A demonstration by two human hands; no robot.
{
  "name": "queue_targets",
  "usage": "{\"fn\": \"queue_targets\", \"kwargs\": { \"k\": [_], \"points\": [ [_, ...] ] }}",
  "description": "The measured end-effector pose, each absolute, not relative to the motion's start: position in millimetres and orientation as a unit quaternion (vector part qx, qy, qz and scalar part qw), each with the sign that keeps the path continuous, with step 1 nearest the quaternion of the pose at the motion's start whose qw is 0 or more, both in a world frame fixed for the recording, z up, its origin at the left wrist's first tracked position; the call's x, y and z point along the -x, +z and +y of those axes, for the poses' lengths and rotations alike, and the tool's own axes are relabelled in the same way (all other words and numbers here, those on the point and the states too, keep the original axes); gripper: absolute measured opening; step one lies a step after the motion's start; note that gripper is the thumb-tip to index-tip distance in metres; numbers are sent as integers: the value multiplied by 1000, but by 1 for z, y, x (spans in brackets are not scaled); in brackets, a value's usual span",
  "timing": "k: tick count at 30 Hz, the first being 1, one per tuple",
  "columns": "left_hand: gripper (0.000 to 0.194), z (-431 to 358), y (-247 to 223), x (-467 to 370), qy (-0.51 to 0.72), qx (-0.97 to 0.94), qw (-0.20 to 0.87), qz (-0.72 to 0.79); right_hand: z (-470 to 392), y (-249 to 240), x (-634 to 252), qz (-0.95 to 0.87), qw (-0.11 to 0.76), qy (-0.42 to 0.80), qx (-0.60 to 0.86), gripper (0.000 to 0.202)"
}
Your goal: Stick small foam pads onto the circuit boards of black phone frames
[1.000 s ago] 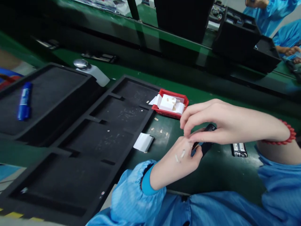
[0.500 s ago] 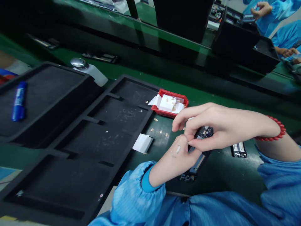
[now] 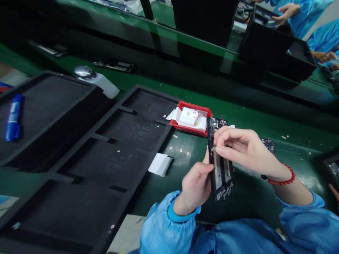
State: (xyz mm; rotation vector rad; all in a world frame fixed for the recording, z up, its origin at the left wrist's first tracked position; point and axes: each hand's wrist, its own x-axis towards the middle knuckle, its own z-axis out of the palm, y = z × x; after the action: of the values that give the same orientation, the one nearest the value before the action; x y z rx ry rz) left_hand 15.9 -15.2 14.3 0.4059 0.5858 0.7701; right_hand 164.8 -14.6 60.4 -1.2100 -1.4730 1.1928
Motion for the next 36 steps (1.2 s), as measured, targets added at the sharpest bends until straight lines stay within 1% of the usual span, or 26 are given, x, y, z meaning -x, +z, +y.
{"fn": "queue_targets", "kwargs": {
  "k": [3,6,10,19,25,36],
  "points": [
    [48,-21,16,-19,408,-270,836,250,-22,69,-165,-628,431,434,481,13],
    [51,-25,20,-19,440,-315,797,268,-26,72,-162,-644,438,423,463,14],
    [56,-29,23,-15,431,-345,780,294,-25,69,-159,-643,466,422,437,18],
    [53,-25,25,-14,432,-426,748,269,-24,64,-154,-622,509,415,425,19],
    [56,-27,28,-14,445,-425,745,258,-25,62,-154,-613,522,416,422,18],
    [50,-26,25,-16,453,-389,751,281,-25,62,-154,-628,516,391,432,15]
  ]
}}
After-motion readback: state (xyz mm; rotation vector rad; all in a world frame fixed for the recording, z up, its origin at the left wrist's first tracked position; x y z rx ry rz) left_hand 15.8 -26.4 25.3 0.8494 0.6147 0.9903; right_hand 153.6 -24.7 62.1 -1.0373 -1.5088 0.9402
